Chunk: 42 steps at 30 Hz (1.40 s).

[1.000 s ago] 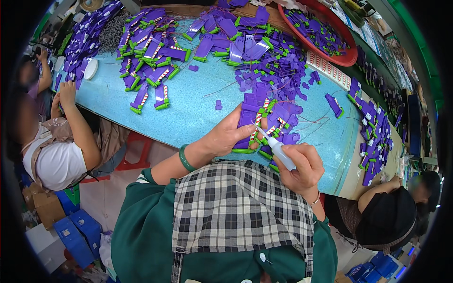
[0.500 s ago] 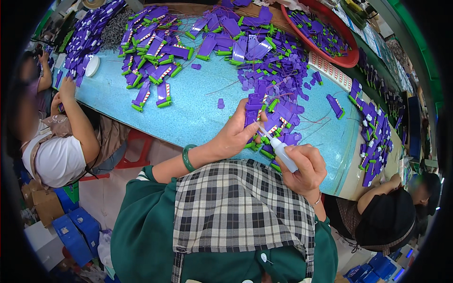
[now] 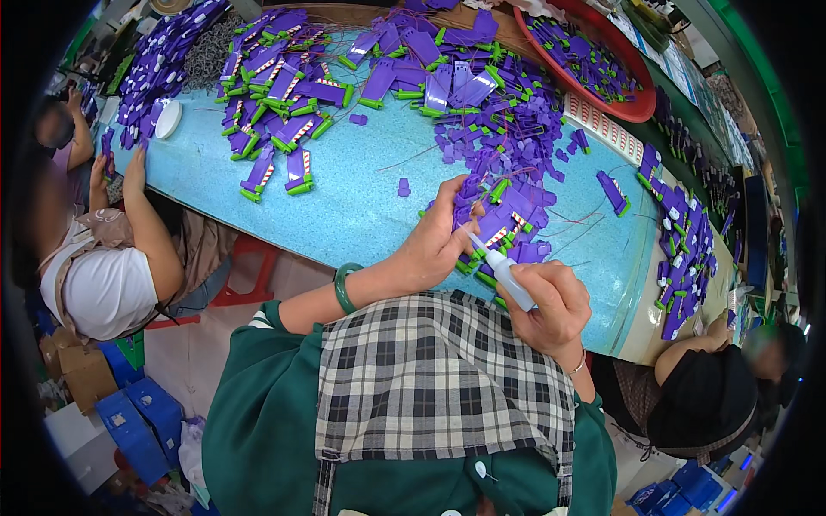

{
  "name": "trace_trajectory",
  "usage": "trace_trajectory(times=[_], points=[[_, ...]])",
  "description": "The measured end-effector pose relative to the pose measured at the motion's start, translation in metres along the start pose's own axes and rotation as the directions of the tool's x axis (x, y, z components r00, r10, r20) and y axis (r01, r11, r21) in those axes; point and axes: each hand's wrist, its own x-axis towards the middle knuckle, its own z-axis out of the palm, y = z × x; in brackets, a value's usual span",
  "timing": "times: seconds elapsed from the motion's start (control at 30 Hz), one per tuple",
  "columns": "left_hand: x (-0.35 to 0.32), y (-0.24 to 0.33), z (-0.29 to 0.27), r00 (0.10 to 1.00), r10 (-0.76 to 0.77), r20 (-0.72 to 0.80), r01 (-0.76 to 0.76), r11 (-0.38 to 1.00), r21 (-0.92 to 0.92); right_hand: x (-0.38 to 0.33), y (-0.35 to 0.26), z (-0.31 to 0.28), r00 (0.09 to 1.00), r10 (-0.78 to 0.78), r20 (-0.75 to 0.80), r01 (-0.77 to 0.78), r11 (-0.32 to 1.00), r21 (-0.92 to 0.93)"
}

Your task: The person sits at a table in a workshop and assembles small purple and green plastic components. They repeatedly pick up a purple piece, apply glue from a small bottle, and attach a green piece to it. The finished units are placed into a red tray on the table.

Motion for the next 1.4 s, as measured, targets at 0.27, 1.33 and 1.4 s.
trace_trajectory(times=[0.27,1.33,1.4], points=[[0.006,-0.004,-0.015,1.000,0.005,0.016,-0.002,0.989,-0.150,-0.003,0.001,0.002,0.998,0.045,-0.048,-0.044,0.999,0.020],[0.054,0.005,-0.018,0.973,0.067,0.221,-0.231,0.214,0.949,-0.026,0.018,-0.017,0.960,0.037,-0.277,-0.037,0.999,0.006],[0.053,0.000,-0.024,0.975,0.137,0.173,-0.215,0.412,0.885,-0.031,0.018,-0.021,0.956,0.049,-0.291,-0.054,0.998,-0.011]])
